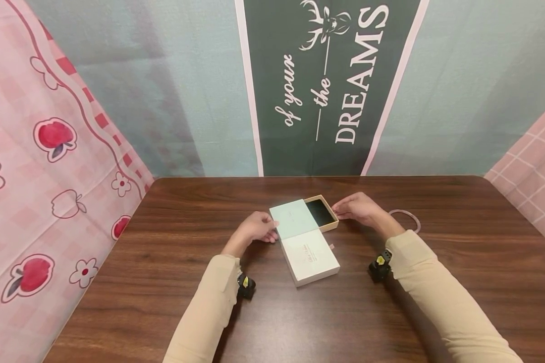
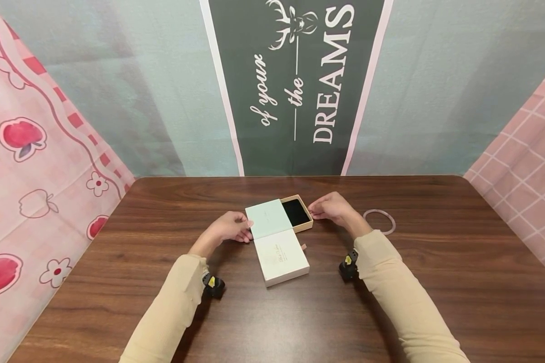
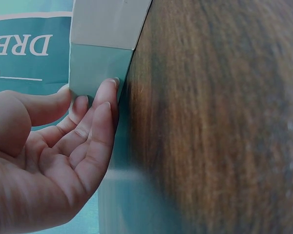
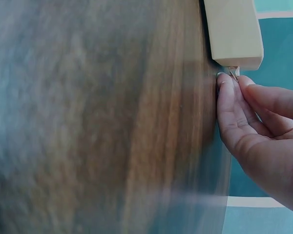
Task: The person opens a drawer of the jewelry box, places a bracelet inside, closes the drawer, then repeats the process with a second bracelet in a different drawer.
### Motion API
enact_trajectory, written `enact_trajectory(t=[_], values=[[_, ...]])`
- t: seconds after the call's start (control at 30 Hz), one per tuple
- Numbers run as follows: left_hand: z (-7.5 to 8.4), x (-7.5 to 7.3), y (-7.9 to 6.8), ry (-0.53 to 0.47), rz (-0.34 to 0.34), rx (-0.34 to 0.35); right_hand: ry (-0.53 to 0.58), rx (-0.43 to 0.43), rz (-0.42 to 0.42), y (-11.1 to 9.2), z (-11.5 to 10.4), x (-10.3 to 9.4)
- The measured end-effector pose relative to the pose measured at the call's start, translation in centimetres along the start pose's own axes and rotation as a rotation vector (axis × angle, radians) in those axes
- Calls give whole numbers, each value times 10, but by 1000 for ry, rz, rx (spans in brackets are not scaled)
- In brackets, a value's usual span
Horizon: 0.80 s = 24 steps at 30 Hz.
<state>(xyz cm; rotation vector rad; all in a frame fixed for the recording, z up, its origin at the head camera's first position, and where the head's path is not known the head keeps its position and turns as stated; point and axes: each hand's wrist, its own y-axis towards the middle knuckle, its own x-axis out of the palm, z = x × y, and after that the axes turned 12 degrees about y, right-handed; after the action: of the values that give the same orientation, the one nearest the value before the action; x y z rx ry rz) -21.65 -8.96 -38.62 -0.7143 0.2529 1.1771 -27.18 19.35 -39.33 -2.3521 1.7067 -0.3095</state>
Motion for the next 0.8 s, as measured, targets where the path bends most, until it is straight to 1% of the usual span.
enact_trajectory(t=[0.13, 0.17, 0.27, 0.37, 0.4, 0.53, 0.8], values=[[-1, -1, 1, 4, -9, 3, 5, 0, 0, 0, 0, -4], [-2, -2, 3, 1, -16, 20, 4, -2, 2, 0, -1, -5], [-3, -2, 4, -2, -24, 25, -1, -4, 6, 0, -1, -6], [-3, -2, 4, -12, -22, 23, -5, -3, 13, 0, -1, -6], [-1, -2, 3, -8, -14, 8, -4, -3, 14, 0, -1, -6], [0, -1, 1, 9, -1, 6, -4, -3, 17, -1, -2, -7], [1, -2, 0, 1, -8, 4, -14, 5, 44, -1, -1, -9]])
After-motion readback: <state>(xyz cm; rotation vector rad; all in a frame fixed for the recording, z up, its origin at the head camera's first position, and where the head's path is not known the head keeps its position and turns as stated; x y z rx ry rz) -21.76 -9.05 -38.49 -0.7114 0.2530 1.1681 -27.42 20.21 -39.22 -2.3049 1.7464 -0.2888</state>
